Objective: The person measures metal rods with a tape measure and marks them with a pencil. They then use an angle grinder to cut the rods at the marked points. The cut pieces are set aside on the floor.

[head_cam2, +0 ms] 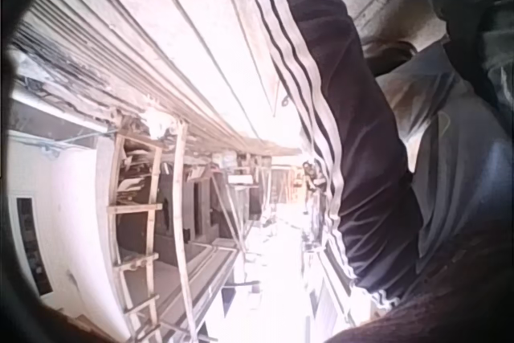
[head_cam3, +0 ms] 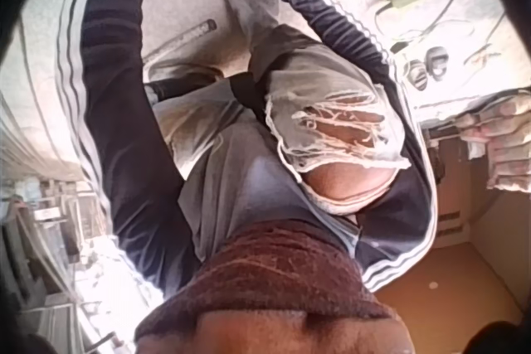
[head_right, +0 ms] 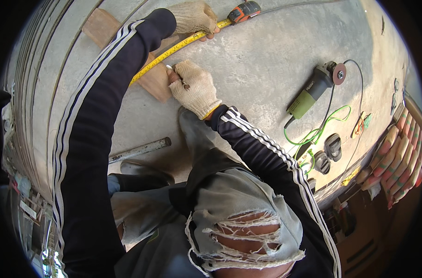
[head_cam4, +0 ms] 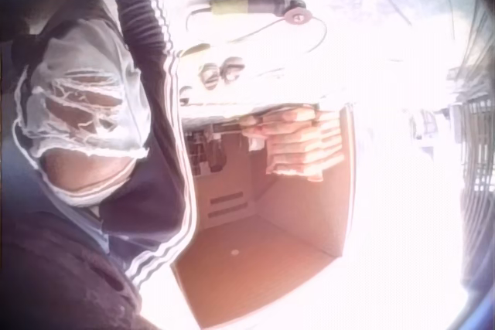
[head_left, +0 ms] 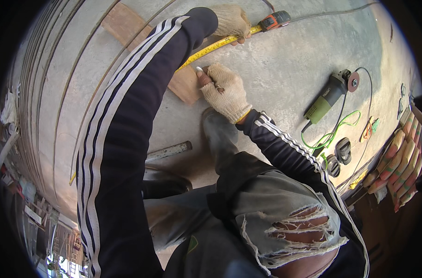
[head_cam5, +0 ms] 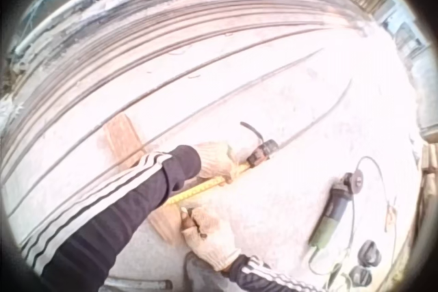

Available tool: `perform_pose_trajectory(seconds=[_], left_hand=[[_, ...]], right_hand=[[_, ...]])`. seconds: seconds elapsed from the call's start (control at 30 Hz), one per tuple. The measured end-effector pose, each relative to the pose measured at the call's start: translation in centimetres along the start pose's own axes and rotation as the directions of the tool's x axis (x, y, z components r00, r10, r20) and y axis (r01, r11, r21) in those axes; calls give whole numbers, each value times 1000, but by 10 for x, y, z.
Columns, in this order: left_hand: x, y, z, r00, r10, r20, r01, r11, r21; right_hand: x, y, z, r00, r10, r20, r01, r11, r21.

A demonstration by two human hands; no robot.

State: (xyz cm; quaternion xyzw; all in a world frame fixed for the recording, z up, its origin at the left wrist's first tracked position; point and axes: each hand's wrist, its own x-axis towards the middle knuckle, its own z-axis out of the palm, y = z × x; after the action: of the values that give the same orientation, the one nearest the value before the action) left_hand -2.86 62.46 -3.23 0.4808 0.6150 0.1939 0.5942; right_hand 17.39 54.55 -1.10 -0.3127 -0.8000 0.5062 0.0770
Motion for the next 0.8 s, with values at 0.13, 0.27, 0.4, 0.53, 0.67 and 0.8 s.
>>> perform_pose_trajectory(seconds=[0.13, 0.27, 0.4, 0.53, 0.67, 0.8], left_hand=[[-2, -2, 0, 999, 44, -18, -44, 999, 1], [-3, 0, 2, 999, 19, -30, -20, 1000, -24], [-2, -1, 3, 997, -65, -28, 62, 993, -102], [2, 2, 6, 1000, -2, -26, 0, 995, -95], [-2, 13, 5, 994, -106, -20, 104, 989, -101], [-8, 14, -2, 997, -66, -29, 63, 995, -78]], right_hand=[[5, -7, 2, 1000, 17, -12, -16, 999, 29], [11, -12, 3, 1000, -1, -16, 1, 1000, -2], [14, -11, 7, 999, 23, -24, -23, 1000, -1], [15, -6, 8, 996, 81, -39, -79, 996, 47], [15, -1, 6, 996, 89, 7, -89, 995, 34], [7, 4, -4, 975, 194, 104, -190, 981, -46]])
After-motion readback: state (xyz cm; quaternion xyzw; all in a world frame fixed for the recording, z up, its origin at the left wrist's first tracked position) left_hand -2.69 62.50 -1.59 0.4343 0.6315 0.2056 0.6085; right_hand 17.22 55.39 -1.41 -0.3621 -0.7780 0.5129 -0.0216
